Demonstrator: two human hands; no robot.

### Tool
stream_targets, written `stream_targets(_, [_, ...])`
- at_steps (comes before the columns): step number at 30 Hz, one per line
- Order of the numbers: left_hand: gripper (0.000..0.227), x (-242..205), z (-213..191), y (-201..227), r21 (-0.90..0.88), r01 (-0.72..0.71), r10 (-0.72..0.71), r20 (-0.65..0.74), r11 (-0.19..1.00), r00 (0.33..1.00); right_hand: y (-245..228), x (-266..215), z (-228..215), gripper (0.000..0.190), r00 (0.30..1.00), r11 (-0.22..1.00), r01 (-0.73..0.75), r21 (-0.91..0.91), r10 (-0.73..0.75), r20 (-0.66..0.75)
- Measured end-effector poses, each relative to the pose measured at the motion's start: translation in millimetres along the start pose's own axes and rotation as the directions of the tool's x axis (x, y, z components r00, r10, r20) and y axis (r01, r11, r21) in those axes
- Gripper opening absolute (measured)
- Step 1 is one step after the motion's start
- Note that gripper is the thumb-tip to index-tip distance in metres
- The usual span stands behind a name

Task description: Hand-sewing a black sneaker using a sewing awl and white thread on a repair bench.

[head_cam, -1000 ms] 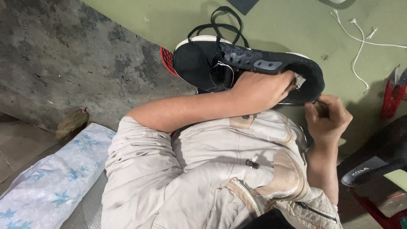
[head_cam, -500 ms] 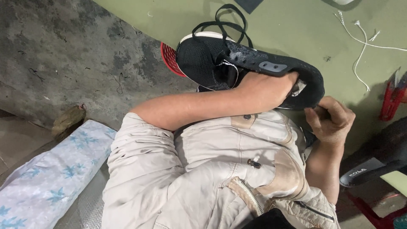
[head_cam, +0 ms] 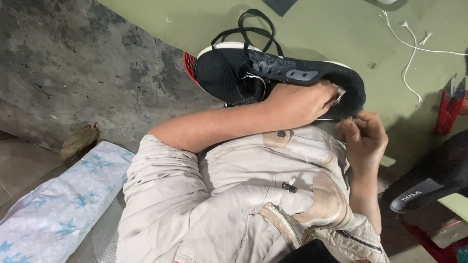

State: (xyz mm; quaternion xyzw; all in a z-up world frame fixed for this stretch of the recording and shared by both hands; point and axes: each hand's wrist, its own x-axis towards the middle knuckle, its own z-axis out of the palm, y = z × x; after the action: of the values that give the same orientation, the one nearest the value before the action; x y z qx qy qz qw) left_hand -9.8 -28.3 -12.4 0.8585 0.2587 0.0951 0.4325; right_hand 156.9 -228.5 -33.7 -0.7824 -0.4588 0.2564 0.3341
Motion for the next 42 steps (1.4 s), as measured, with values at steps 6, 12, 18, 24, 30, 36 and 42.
stream_targets(6, [0.05,-25,0,4,0.141,-0.225,0.244,-0.143,0.964,0.959,-31,6,16,0.03,0.967,0.703,-0.241,0.669,0.231,0.106])
stream_targets(12, [0.024,-19,42,-14,0.486,-0.268,0.476,-0.376,0.832,0.795,-37,11,4,0.025,0.969,0.85,-0.23,0.474,0.157,0.189])
stream_targets(18, [0.018,-21,46,-17,0.503,-0.268,0.486,-0.372,0.822,0.791,-8,-7,5,0.012,0.998,0.998,0.051,0.046,-0.053,0.043])
stream_targets(24, [0.025,-19,50,-12,0.508,-0.252,0.484,-0.398,0.823,0.779,4,-28,2,0.019,1.0,0.997,0.009,0.072,-0.01,0.021])
stream_targets(30, [0.031,-16,60,-9,0.544,-0.232,0.462,-0.335,0.807,0.821,32,-54,-2,0.022,0.992,0.985,0.098,-0.14,-0.108,-0.065])
stream_targets(36, [0.032,-3,51,10,0.525,-0.221,0.443,-0.346,0.822,0.827,23,-48,-8,0.021,0.943,0.884,0.213,-0.415,-0.298,-0.151])
stream_targets(42, [0.035,30,56,3,0.545,-0.248,0.469,-0.315,0.801,0.825,-9,-24,-21,0.023,0.873,0.199,-0.471,0.86,0.249,0.42])
